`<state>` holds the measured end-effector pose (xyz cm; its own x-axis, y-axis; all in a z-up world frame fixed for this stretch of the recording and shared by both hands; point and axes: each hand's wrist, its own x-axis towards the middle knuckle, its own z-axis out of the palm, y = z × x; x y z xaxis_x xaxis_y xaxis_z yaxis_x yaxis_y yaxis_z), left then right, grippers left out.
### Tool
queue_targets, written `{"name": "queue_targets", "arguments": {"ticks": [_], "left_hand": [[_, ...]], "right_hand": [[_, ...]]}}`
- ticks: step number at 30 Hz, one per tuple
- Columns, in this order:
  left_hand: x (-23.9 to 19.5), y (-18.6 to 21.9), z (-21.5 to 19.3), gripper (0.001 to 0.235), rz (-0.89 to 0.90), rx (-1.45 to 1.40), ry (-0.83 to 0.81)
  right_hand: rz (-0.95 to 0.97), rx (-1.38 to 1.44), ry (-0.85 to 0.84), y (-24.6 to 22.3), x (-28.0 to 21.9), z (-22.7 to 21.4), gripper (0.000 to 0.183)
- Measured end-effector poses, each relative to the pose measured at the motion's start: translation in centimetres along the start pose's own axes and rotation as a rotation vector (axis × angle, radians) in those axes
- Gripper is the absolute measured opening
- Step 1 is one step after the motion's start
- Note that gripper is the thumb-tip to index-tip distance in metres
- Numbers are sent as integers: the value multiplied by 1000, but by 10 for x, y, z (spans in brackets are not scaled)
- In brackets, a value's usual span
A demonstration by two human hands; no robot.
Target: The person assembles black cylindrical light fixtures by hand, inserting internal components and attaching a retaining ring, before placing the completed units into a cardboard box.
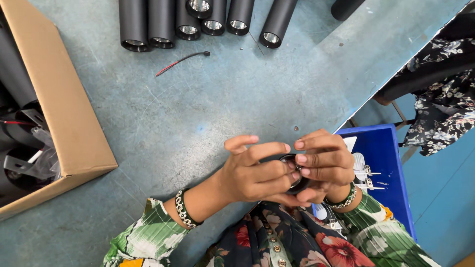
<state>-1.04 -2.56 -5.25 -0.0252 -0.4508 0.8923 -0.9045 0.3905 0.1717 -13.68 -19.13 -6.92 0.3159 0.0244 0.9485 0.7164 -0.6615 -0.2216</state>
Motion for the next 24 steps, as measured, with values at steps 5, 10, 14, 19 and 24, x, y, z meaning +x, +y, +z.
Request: {"name": "queue_targets", "arguments": {"ticks": [5, 10, 14, 19, 24], "left_hand": [[-6, 2, 5, 39, 1, 54, 50], [-10, 0, 2, 42, -5, 101, 36], [-19, -1, -3, 39, -16, 126, -23], [-15, -6, -10, 42, 54, 134, -49], [-2, -8, -29, 45, 155, 218, -193]], "right_hand": [[34, 133, 62, 0, -6, 11, 39], [111, 75, -1, -3, -8, 4, 47], [507, 174, 136, -31, -18, 18, 74], [899, 500, 3, -38, -43, 12, 77], [950, 589, -108, -11, -73, 1, 83]]}}
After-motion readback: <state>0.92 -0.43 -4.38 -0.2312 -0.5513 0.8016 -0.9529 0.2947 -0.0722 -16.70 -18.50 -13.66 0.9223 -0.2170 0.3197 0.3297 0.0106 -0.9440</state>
